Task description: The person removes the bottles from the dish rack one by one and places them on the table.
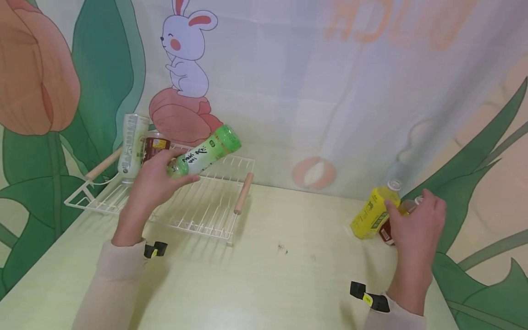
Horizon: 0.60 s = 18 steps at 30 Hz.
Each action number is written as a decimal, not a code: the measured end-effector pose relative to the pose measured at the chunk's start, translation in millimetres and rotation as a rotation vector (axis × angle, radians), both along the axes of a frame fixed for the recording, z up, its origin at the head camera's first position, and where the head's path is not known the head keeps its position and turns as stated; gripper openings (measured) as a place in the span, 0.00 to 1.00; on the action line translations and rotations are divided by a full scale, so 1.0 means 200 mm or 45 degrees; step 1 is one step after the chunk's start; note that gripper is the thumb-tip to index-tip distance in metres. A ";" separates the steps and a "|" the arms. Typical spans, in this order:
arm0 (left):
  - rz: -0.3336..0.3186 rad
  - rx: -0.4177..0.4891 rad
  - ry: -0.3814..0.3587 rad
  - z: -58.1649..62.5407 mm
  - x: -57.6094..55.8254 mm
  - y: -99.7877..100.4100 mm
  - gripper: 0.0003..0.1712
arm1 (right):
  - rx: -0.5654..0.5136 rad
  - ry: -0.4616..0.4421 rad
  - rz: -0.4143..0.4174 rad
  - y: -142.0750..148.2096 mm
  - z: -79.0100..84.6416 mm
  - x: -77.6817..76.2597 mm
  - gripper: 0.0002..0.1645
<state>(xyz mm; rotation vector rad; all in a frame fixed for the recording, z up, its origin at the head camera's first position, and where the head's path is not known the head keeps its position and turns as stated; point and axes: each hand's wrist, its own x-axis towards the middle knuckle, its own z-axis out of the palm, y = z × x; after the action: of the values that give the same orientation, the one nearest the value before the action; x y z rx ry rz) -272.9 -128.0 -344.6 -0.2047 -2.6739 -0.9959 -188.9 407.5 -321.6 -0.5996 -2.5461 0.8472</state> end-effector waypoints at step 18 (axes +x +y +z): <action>-0.155 -0.159 0.315 0.17 0.28 0.30 0.43 | 0.330 0.708 0.626 -0.53 0.04 -0.05 0.50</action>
<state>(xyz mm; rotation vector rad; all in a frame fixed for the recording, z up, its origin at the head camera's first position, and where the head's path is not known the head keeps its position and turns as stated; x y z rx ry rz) -217.0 -67.5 -309.7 -0.4884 -2.5211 -0.7795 -199.2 301.0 -312.9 0.3229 -2.2355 0.6866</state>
